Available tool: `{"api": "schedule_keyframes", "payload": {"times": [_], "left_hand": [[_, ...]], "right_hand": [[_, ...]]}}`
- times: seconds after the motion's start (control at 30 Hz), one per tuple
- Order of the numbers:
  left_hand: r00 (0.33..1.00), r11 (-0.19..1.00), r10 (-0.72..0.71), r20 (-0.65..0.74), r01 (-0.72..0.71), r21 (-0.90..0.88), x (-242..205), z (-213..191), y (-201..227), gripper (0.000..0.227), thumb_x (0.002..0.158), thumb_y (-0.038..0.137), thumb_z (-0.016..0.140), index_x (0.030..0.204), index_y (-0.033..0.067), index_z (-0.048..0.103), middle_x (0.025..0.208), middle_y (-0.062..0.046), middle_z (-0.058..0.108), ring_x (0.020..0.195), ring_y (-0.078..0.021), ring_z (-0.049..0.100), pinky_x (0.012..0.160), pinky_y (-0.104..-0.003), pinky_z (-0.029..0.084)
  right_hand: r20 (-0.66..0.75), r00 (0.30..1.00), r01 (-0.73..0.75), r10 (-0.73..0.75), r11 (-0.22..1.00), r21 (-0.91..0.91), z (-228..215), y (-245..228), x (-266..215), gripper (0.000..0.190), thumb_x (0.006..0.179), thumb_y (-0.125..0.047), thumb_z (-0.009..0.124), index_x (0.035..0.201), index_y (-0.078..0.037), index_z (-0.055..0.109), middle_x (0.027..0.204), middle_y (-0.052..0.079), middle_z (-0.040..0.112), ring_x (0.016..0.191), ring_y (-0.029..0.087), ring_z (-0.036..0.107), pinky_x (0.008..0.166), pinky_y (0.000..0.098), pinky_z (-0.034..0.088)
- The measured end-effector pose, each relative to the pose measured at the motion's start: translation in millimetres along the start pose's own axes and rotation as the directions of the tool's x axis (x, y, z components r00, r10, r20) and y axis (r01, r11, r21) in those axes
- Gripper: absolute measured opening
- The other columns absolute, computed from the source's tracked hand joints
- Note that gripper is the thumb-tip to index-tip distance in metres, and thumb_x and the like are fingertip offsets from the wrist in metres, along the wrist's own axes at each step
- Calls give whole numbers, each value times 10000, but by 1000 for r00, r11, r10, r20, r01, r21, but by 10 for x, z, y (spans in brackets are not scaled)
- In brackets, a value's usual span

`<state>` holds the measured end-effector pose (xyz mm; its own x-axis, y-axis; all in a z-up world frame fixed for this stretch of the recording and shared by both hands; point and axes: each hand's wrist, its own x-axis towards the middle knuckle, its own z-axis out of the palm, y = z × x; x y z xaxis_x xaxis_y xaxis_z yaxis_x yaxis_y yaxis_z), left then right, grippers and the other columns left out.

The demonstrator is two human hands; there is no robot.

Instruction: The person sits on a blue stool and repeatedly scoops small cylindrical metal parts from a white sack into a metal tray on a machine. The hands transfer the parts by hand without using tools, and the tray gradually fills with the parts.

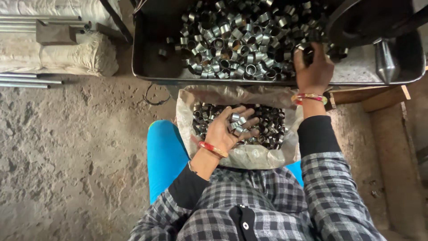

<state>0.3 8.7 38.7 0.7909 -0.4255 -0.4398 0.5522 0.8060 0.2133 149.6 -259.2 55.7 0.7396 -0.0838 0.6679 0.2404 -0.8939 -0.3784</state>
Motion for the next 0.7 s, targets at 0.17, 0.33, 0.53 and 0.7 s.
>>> {"api": "schedule_keyframes", "payload": {"times": [0.17, 0.33, 0.53, 0.7], "left_hand": [[997, 1000, 2, -72, -2, -5, -21, -215, -62, 544, 1043, 372, 469, 1398, -39, 472, 1347, -221, 617, 1127, -393, 667, 870, -605, 597], [987, 993, 106, -124, -99, 65, -37, -626, -100, 446, 981, 173, 639, 1348, -31, 488, 1241, -194, 635, 1105, -386, 679, 861, -551, 618], [980, 981, 143, -138, -122, 151, 19, -1119, -242, 526, 869, 7, 632, 1378, -37, 509, 1195, -154, 621, 1013, -330, 708, 851, -507, 631], [985, 984, 135, -109, -121, 128, 53, -1134, -229, 513, 883, 31, 632, 1370, -65, 501, 1231, -191, 628, 1004, -335, 699, 829, -504, 626]], "right_hand": [[0, 996, -87, 88, 981, 173, -40, 83, -2, 352, 1047, -280, 799, 1258, -24, 679, 1122, 234, 749, 1034, 431, 716, 911, 470, 561], [-20, 999, 42, -41, 997, 63, -1, 116, -43, 355, 1046, -233, 794, 1270, 2, 651, 1126, 242, 727, 1035, 440, 703, 895, 473, 559], [-37, 994, 97, -100, 992, -78, 121, 155, -82, 333, 1012, -215, 784, 1235, -16, 638, 1028, 209, 726, 920, 425, 697, 782, 499, 536], [-65, 988, 136, -139, 989, -51, 90, 105, -99, 340, 970, -164, 734, 1254, -12, 626, 1069, 205, 732, 940, 425, 694, 793, 495, 539]]}}
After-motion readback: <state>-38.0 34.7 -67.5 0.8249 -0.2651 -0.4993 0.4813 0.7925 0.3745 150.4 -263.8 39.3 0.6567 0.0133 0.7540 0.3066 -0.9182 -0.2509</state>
